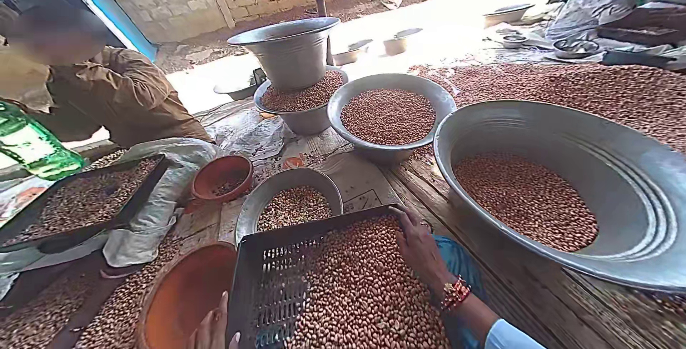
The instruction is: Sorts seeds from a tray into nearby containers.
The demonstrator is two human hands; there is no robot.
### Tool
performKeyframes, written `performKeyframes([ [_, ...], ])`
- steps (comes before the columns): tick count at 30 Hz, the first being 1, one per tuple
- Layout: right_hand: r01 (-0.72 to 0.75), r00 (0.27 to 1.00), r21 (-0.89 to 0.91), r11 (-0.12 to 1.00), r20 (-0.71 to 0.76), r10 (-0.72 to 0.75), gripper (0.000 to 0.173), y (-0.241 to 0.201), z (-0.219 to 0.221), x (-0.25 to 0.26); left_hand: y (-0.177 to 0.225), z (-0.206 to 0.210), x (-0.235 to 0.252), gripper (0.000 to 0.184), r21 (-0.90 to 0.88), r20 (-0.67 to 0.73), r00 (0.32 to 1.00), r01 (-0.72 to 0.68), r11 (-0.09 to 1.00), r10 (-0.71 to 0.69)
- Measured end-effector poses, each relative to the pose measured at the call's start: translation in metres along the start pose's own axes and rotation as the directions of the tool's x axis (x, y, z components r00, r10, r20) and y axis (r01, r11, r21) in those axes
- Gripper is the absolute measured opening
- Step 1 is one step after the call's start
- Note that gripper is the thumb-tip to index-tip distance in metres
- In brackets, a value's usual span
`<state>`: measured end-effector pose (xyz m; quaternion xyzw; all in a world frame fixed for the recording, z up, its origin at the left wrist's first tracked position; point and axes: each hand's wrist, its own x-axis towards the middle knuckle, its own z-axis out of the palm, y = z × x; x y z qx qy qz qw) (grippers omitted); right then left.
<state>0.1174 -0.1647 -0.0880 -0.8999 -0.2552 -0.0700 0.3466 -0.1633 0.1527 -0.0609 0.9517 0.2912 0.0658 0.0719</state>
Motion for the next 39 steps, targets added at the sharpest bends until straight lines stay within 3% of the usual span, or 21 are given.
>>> performKeyframes([
  [2, 0.206, 0.978, -0.077, 0.976, 0.062, -0.201, 0.035, -0.014, 0.001, 0.01, 0.027, 0.001, 0.007, 0.062, -0.094, -0.08, 0.977, -0.205, 0.974, 0.198],
  [4, 0.184, 0.921, -0.117, 0.976, 0.366, -0.13, 0.034, -0.038, -0.002, 0.026, 0.06, 0.01, 0.008, 0.048, -0.27, 0.0, 0.924, -0.369, 0.889, 0.383],
  [6, 0.144, 0.849, -0.213, 0.966, 0.528, -0.01, 0.035, -0.058, 0.012, 0.041, 0.089, 0.027, 0.004, 0.041, -0.403, 0.12, 0.788, -0.517, 0.755, 0.604],
  [8, 0.174, 0.816, -0.281, 0.944, 0.578, 0.021, 0.034, -0.079, 0.039, 0.045, 0.104, 0.04, 0.001, 0.04, -0.455, 0.209, 0.644, -0.601, 0.656, 0.736],
  [10, 0.248, 0.786, -0.259, 0.933, 0.617, -0.037, 0.042, -0.103, 0.069, 0.031, 0.099, 0.04, 0.002, 0.044, -0.454, 0.374, 0.612, -0.534, 0.713, 0.697],
  [13, 0.344, 0.679, -0.106, 0.933, 0.714, -0.169, 0.071, -0.137, 0.102, -0.013, 0.068, 0.025, 0.012, 0.045, -0.335, 0.513, 0.696, -0.376, 0.864, 0.502],
  [15, 0.384, 0.557, 0.014, 0.923, 0.794, -0.243, 0.068, -0.155, 0.106, -0.047, 0.043, 0.009, 0.012, 0.037, -0.262, 0.546, 0.734, -0.309, 0.914, 0.405],
  [18, 0.449, 0.419, 0.22, 0.866, 0.804, -0.422, 0.045, -0.161, 0.096, -0.075, 0.02, -0.015, 0.012, 0.029, -0.197, 0.59, 0.738, -0.262, 0.945, 0.328],
  [21, 0.42, 0.451, 0.339, 0.841, 0.726, -0.519, 0.025, -0.149, 0.08, -0.06, 0.024, -0.027, 0.022, 0.024, -0.206, 0.456, 0.841, -0.22, 0.953, 0.293],
  [24, 0.395, 0.567, 0.132, 0.909, 0.744, -0.354, 0.025, -0.133, 0.054, -0.021, 0.038, -0.014, 0.04, 0.015, -0.221, 0.141, 0.946, -0.256, 0.941, 0.291],
  [26, 0.357, 0.654, -0.036, 0.933, 0.723, -0.222, 0.024, -0.12, 0.034, 0.002, 0.051, -0.002, 0.057, 0.012, -0.202, -0.002, 0.958, -0.282, 0.938, 0.287],
  [29, 0.264, 0.746, -0.179, 0.948, 0.661, -0.083, 0.025, -0.108, 0.005, 0.026, 0.068, 0.01, 0.084, 0.014, -0.176, -0.017, 0.964, -0.265, 0.948, 0.266],
  [32, 0.21, 0.814, -0.237, 0.948, 0.58, -0.036, 0.026, -0.098, -0.011, 0.035, 0.077, 0.023, 0.103, 0.015, -0.127, 0.001, 0.967, -0.251, 0.96, 0.253],
  [36, 0.181, 0.806, -0.252, 0.951, 0.591, 0.003, 0.027, -0.095, -0.01, 0.043, 0.084, 0.035, 0.113, 0.018, -0.012, 0.117, 0.971, -0.208, 0.978, 0.208],
  [39, 0.183, 0.779, -0.232, 0.955, 0.627, 0.003, 0.026, -0.096, 0.006, 0.047, 0.087, 0.04, 0.112, 0.017, 0.05, 0.115, 0.973, -0.208, 0.977, 0.201],
])
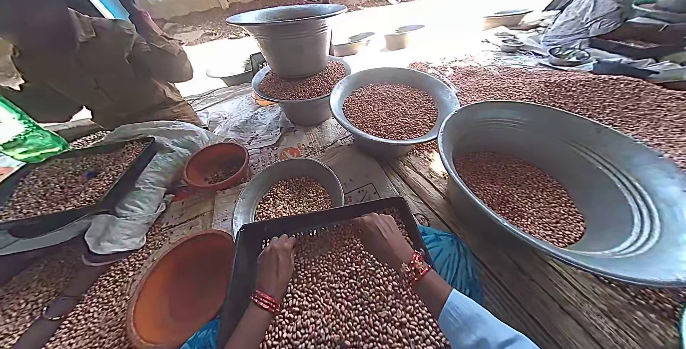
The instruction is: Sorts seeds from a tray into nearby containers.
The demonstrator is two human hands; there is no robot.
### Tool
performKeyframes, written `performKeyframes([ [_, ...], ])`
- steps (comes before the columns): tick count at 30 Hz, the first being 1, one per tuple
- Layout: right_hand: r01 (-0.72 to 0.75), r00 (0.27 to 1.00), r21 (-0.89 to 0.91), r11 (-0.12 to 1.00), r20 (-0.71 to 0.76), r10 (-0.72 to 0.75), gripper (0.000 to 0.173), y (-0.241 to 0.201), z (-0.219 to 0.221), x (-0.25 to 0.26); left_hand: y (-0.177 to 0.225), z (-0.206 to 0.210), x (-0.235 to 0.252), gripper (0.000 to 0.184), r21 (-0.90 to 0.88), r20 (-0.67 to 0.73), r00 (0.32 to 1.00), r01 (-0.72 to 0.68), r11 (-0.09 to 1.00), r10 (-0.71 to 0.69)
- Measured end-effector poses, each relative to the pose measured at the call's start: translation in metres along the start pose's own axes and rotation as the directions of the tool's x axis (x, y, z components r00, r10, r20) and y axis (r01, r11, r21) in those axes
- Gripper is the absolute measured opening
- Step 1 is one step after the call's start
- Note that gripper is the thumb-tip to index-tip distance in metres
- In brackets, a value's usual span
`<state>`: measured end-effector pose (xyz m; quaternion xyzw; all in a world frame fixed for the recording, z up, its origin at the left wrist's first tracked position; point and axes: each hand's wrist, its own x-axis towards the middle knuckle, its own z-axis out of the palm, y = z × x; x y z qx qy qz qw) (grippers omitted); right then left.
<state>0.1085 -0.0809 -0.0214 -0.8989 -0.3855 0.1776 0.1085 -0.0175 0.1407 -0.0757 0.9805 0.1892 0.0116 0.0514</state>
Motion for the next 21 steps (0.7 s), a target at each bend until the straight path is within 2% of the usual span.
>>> performKeyframes([
  [4, 0.047, 0.999, 0.015, 0.999, 0.013, -0.047, 0.025, -0.009, 0.017, 0.019, 0.001, 0.0, -0.004, 0.023, 0.019, 0.035, 0.999, 0.009, 1.0, -0.01],
  [7, 0.063, 0.998, 0.024, 0.998, -0.002, -0.063, 0.025, -0.014, 0.025, 0.029, -0.009, -0.008, -0.004, 0.025, -0.18, 0.103, 0.991, 0.1, 0.979, -0.083],
  [8, 0.061, 0.998, 0.016, 0.998, -0.007, -0.061, 0.025, -0.014, 0.027, 0.031, -0.015, -0.012, -0.003, 0.022, -0.313, 0.089, 0.988, 0.147, 0.938, -0.126],
  [10, 0.04, 0.999, 0.005, 0.999, -0.009, -0.04, 0.027, -0.014, 0.033, 0.033, -0.032, -0.014, 0.0, 0.016, -0.611, 0.029, 0.977, 0.185, 0.77, -0.212],
  [11, 0.032, 0.999, 0.005, 0.999, -0.002, -0.032, 0.027, -0.014, 0.035, 0.034, -0.038, -0.013, 0.002, 0.018, -0.72, -0.007, 0.971, 0.162, 0.675, -0.24],
  [12, 0.03, 1.0, 0.011, 0.999, 0.007, -0.03, 0.027, -0.015, 0.038, 0.035, -0.042, -0.014, 0.004, 0.021, -0.757, -0.035, 0.965, 0.145, 0.637, -0.261],
  [14, 0.039, 0.999, 0.007, 0.999, 0.021, -0.039, 0.026, -0.016, 0.04, 0.036, -0.04, -0.022, 0.005, 0.024, -0.64, -0.092, 0.962, 0.14, 0.756, -0.256],
  [16, 0.041, 0.998, -0.007, 0.999, 0.039, -0.041, 0.026, -0.018, 0.039, 0.034, -0.034, -0.02, 0.006, 0.018, -0.477, -0.122, 0.972, 0.12, 0.871, -0.201],
  [19, 0.028, 0.996, -0.02, 0.999, 0.084, -0.026, 0.025, -0.02, 0.034, 0.033, -0.025, -0.009, 0.01, 0.021, -0.346, -0.099, 0.99, 0.057, 0.936, -0.097],
  [21, 0.026, 0.995, -0.032, 0.999, 0.102, -0.023, 0.024, -0.02, 0.032, 0.032, -0.018, -0.005, 0.012, 0.024, -0.227, -0.019, 0.996, 0.078, 0.971, -0.085],
])
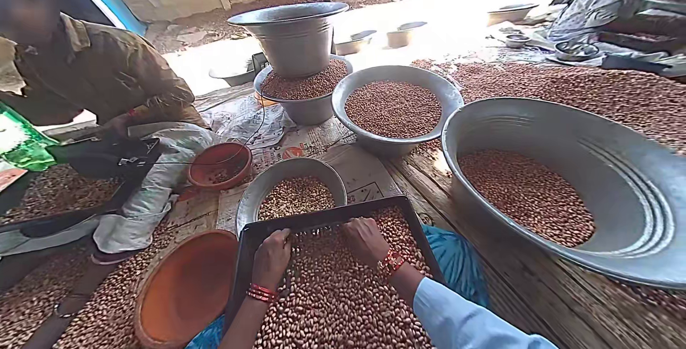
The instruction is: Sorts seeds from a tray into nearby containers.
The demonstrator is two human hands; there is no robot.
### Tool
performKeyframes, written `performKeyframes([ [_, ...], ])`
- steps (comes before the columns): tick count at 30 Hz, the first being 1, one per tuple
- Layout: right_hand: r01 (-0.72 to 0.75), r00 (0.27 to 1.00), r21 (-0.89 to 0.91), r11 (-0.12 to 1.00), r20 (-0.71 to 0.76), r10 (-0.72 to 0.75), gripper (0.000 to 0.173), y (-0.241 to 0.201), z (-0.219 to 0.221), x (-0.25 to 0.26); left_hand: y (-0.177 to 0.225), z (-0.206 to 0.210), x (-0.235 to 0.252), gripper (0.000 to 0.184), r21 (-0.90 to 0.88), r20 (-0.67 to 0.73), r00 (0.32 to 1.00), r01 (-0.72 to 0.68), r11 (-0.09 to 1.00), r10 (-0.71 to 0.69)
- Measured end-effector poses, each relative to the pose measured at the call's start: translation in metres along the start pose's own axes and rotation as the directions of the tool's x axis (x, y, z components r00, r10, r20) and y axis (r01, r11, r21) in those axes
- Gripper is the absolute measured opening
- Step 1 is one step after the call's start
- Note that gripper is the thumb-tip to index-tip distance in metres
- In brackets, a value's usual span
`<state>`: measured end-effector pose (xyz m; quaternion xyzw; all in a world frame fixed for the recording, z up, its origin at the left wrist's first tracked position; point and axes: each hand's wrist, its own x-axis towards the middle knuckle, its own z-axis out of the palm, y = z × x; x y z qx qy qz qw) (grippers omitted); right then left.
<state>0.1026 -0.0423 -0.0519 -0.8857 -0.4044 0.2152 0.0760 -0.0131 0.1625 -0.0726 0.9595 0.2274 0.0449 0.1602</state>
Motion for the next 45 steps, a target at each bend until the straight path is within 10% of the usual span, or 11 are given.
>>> performKeyframes([
  [6, 0.067, 0.996, 0.032, 0.997, 0.056, -0.069, 0.022, -0.002, -0.021, 0.002, 0.01, -0.026, 0.017, 0.027, 0.11, 0.328, 0.939, 0.069, 0.991, -0.102],
  [9, 0.175, 0.941, 0.319, 0.931, -0.331, -0.063, 0.028, 0.002, -0.039, 0.001, 0.005, -0.045, 0.018, 0.022, -0.073, -0.11, 0.993, -0.046, 0.996, 0.038],
  [12, 0.179, 0.88, 0.38, 0.907, -0.474, 0.025, 0.032, 0.013, -0.059, -0.01, 0.009, -0.05, 0.021, 0.056, -0.015, -0.462, 0.871, -0.193, 0.981, 0.165],
  [16, -0.153, 0.979, 0.175, 0.973, -0.107, 0.173, 0.029, 0.036, -0.072, -0.033, 0.053, -0.01, -0.015, 0.037, -0.155, -0.138, 0.901, -0.43, 0.89, 0.411],
  [22, -0.381, 0.925, 0.003, 0.925, 0.01, 0.381, 0.03, 0.035, -0.044, -0.038, 0.09, 0.048, -0.052, 0.033, -0.237, 0.239, 0.606, -0.721, 0.651, 0.759],
  [28, -0.09, 0.994, -0.011, 0.996, 0.059, 0.09, 0.061, -0.039, 0.037, -0.039, 0.021, 0.024, -0.035, 0.036, -0.042, 0.28, 0.851, -0.451, 0.892, 0.444],
  [34, 0.402, 0.904, 0.271, 0.875, 0.032, -0.425, 0.031, -0.076, 0.079, -0.068, -0.023, -0.011, -0.049, 0.027, 0.094, 0.209, 0.959, -0.216, 0.972, 0.192],
  [45, -0.093, 0.982, 0.096, 0.991, -0.154, 0.107, 0.026, 0.037, -0.025, -0.067, 0.037, 0.018, -0.031, 0.013, 0.028, -0.052, 0.949, -0.311, 0.95, 0.312],
])
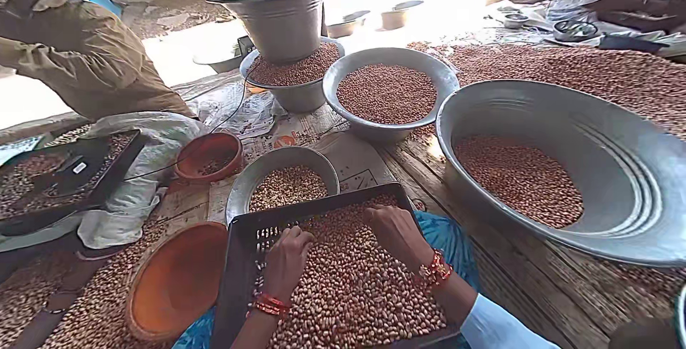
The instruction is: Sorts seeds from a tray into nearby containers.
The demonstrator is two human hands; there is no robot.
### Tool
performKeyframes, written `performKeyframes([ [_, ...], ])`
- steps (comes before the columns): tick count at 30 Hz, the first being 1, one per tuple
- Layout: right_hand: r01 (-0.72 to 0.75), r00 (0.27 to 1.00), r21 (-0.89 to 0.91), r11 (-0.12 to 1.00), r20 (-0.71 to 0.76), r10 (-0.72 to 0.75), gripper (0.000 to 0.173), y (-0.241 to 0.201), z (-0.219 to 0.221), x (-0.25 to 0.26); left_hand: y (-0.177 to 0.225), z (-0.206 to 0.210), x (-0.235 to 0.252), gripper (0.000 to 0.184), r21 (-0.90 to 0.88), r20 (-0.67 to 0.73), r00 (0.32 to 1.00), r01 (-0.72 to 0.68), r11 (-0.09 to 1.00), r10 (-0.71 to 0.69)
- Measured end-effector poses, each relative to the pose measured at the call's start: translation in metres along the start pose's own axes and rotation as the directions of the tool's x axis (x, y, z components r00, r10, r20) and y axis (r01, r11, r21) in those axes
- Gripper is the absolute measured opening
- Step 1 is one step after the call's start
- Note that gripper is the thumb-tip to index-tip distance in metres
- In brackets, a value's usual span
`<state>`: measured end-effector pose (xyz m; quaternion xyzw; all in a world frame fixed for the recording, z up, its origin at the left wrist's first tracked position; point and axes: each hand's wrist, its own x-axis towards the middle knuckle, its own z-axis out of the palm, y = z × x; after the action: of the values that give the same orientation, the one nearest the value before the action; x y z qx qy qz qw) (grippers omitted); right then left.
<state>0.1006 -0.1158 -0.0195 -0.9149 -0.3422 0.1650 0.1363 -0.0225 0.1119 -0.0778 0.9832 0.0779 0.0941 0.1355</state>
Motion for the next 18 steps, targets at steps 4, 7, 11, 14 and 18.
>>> performKeyframes([
  [4, -0.088, 0.996, 0.006, 0.996, -0.027, 0.088, 0.026, 0.022, -0.01, -0.003, 0.001, 0.018, 0.009, 0.011, 0.11, 0.024, 0.998, -0.055, 0.992, 0.053],
  [7, -0.107, 0.994, 0.013, 0.994, 0.009, 0.106, 0.027, 0.025, -0.006, 0.006, 0.001, 0.023, 0.011, 0.01, 0.133, 0.015, 0.998, -0.058, 0.989, 0.057],
  [11, -0.034, 0.999, 0.003, 0.999, 0.041, 0.034, 0.025, 0.016, 0.014, 0.023, -0.001, 0.024, 0.01, 0.012, 0.152, 0.02, 0.999, -0.04, 0.988, 0.038],
  [14, -0.011, 0.998, -0.055, 0.998, 0.064, 0.015, 0.025, 0.009, 0.026, 0.033, -0.001, 0.012, 0.011, 0.016, 0.029, 0.107, 0.993, 0.053, 0.998, -0.056],
  [18, -0.008, 0.997, -0.082, 0.997, 0.072, 0.014, 0.025, 0.01, 0.035, 0.037, -0.022, -0.017, 0.019, 0.02, -0.276, -0.102, 0.965, 0.206, 0.939, -0.241],
])
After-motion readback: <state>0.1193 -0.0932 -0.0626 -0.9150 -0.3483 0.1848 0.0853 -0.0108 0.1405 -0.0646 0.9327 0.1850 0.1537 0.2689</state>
